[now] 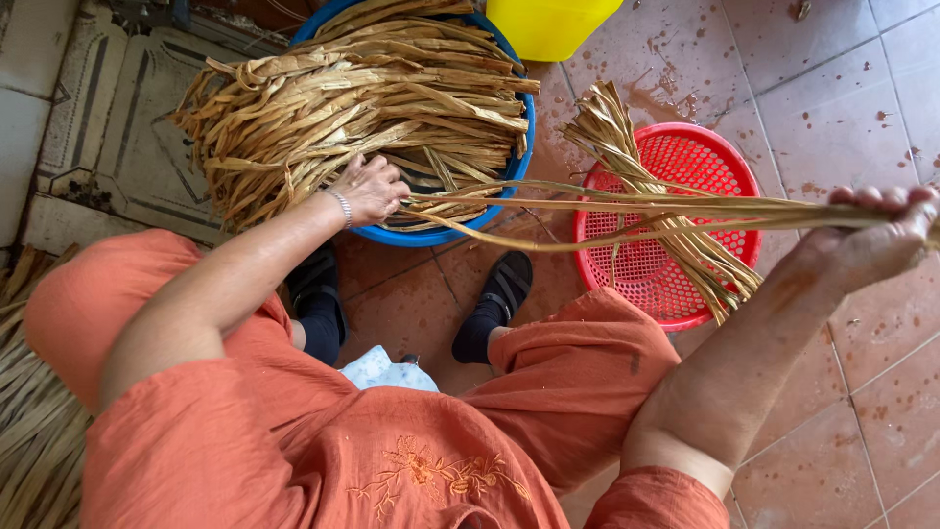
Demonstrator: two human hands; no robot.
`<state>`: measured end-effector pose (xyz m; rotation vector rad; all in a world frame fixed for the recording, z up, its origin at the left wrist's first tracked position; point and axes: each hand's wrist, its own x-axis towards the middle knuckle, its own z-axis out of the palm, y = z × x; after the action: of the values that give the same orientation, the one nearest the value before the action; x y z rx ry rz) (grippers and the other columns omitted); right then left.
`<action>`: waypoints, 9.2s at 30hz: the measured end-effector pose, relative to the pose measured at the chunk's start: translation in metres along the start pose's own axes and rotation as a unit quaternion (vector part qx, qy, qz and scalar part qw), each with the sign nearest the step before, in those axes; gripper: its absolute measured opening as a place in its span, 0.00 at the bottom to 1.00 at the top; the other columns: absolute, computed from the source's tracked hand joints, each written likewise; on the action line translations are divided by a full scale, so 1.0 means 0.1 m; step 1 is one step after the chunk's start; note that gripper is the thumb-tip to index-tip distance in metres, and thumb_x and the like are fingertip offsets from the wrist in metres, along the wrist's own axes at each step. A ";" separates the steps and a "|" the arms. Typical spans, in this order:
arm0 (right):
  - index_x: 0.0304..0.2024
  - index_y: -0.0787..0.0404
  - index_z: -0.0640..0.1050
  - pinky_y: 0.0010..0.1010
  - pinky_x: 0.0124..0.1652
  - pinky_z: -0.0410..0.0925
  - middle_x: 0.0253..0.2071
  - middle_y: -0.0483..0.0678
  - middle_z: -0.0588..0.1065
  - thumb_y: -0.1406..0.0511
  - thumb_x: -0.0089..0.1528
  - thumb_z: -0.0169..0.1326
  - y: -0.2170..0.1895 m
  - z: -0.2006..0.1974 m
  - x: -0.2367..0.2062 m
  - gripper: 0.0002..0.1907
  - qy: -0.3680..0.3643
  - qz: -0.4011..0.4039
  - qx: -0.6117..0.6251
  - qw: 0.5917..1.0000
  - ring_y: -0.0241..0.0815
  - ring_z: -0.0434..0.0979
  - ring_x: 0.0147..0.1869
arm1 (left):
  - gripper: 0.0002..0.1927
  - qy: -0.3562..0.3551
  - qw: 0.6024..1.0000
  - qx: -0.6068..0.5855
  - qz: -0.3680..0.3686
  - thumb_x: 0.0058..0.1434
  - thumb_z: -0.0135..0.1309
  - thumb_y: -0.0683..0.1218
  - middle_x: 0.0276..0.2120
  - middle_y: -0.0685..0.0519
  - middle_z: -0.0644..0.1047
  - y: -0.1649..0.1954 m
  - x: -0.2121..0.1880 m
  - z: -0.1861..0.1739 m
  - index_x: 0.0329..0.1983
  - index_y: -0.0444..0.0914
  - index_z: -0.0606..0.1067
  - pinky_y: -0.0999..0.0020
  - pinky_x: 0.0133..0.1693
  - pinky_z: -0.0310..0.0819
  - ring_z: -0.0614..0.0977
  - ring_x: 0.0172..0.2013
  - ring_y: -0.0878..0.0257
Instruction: The person sits on the floor and repeatedly pulls dried plant strips from a blue basin, strips the fibrous material from the stalks by hand, and places the processed fibers into a red basket. The person continues this repetitive manual separation process throughout the clip.
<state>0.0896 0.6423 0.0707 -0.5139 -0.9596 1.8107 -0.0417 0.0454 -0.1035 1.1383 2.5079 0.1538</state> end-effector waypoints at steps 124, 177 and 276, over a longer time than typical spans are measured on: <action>0.37 0.63 0.73 0.39 0.30 0.67 0.27 0.50 0.70 0.55 0.70 0.49 -0.26 0.38 -0.29 0.17 -0.024 0.003 0.061 0.998 0.43 0.68 0.28 | 0.48 -0.029 0.987 0.129 -0.092 0.55 0.62 0.56 0.69 0.40 0.58 0.16 0.16 -0.24 0.76 0.51 0.52 0.26 0.58 0.49 0.59 0.67 0.47; 0.56 0.50 0.76 0.58 0.57 0.63 0.63 0.56 0.67 0.50 0.54 0.64 4.19 1.27 -3.10 0.30 -0.547 0.045 -0.747 0.375 0.62 0.67 0.64 | 0.35 0.204 0.926 -0.220 -0.228 0.60 0.53 0.65 0.67 0.46 0.69 -0.74 1.11 1.05 0.68 0.47 0.69 0.54 0.67 0.60 0.67 0.67 0.49; 0.73 0.64 0.52 0.63 0.66 0.51 0.73 0.61 0.59 0.52 0.38 0.79 1.99 0.01 -0.51 0.71 -0.361 0.058 -0.808 0.462 0.63 0.52 0.77 | 0.09 0.227 0.585 -0.772 -0.105 0.73 0.50 0.49 0.21 0.62 0.64 0.94 1.12 -0.55 0.43 0.38 0.69 0.73 0.21 0.65 0.65 0.18 0.73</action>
<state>-0.0020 0.5559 -0.0917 -0.8526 -3.2636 0.4460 -0.0642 0.1941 -0.0627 -0.0445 1.5571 2.1846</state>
